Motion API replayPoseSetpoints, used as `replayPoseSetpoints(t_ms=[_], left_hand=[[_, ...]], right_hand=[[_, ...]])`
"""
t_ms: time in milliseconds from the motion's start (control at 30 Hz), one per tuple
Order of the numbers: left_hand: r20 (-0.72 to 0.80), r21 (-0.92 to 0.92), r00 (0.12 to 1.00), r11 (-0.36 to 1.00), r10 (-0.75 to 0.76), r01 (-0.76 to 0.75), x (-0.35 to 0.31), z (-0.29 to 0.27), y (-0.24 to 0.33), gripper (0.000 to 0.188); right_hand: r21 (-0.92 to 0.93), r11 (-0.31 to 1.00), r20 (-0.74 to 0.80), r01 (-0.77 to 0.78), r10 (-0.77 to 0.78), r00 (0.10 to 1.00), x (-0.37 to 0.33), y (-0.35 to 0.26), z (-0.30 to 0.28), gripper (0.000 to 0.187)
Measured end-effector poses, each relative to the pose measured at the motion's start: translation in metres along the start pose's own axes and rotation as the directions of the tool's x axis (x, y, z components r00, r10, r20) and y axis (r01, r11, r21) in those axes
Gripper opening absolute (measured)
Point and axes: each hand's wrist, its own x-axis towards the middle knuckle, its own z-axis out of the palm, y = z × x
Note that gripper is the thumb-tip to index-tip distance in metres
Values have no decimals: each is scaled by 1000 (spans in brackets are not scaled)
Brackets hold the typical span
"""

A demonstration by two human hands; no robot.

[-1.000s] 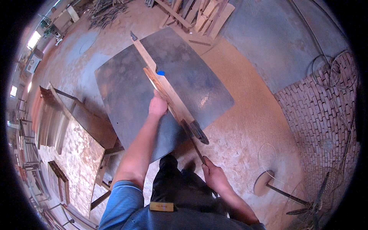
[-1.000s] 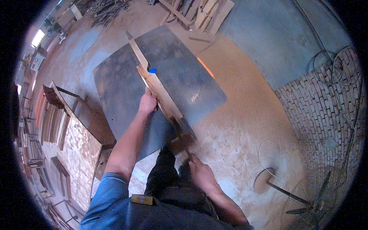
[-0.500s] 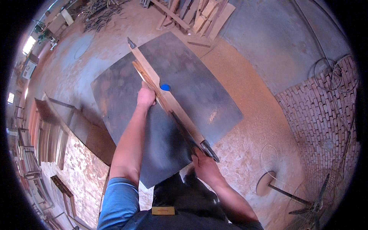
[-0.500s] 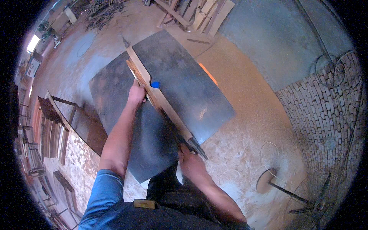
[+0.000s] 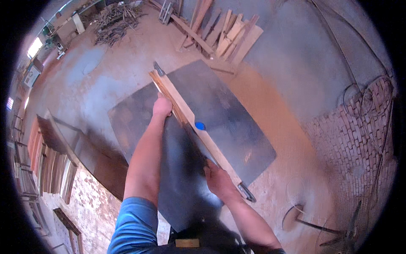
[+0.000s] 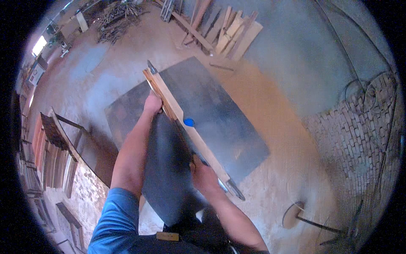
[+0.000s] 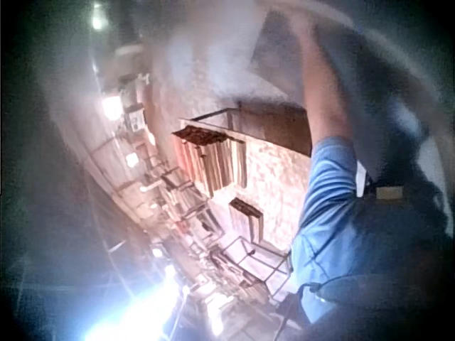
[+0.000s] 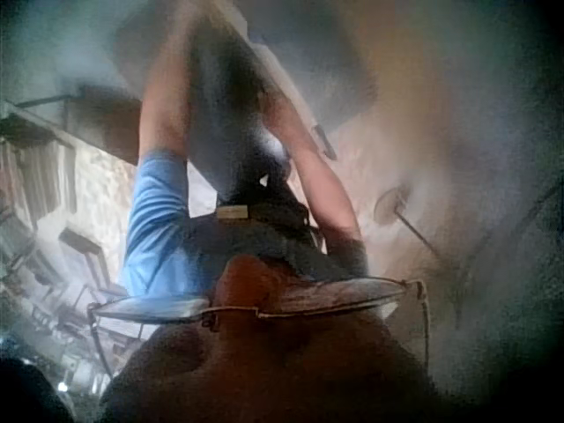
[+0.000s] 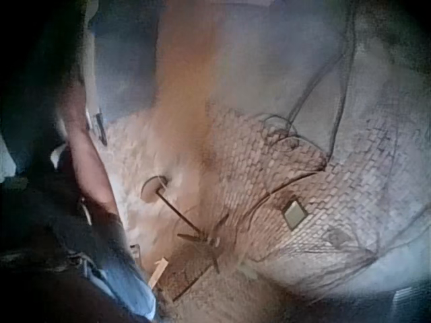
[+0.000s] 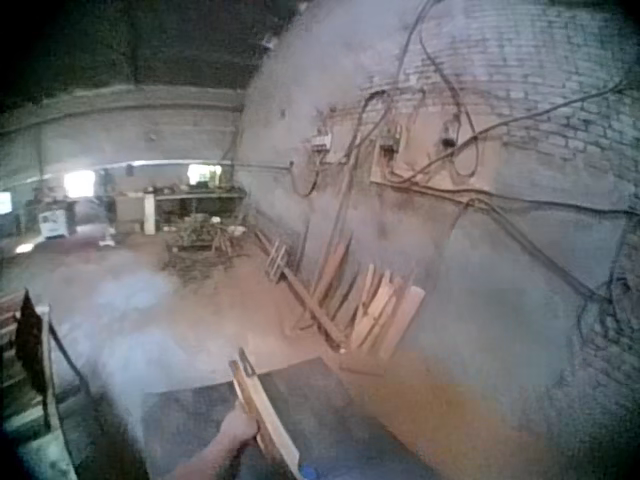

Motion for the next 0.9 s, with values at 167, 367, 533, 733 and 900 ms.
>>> replayPoseSetpoints(t_ms=[167,367,533,733,900], left_hand=[[203,-3,961,981,-190,195,-29,-47,65,50],[196,206,953,959,-233,192,-65,-76,30,44],[382,-405,907,850,-178,338,-141,-116,-58,32],[286,-945,944,213,164,249,-316,-144,-152,33],[149,-984,983,79,-105,158,-425,-156,-166,19]], right_hand=[[-56,998,-22,9,-11,1000,24,1,13,39],[-156,978,165,-136,162,973,-61,13,27,41],[59,988,112,-140,133,985,-142,61,40,41],[26,999,-40,-34,35,999,-179,114,65,41],[43,980,93,-197,192,977,-188,105,57,43]])
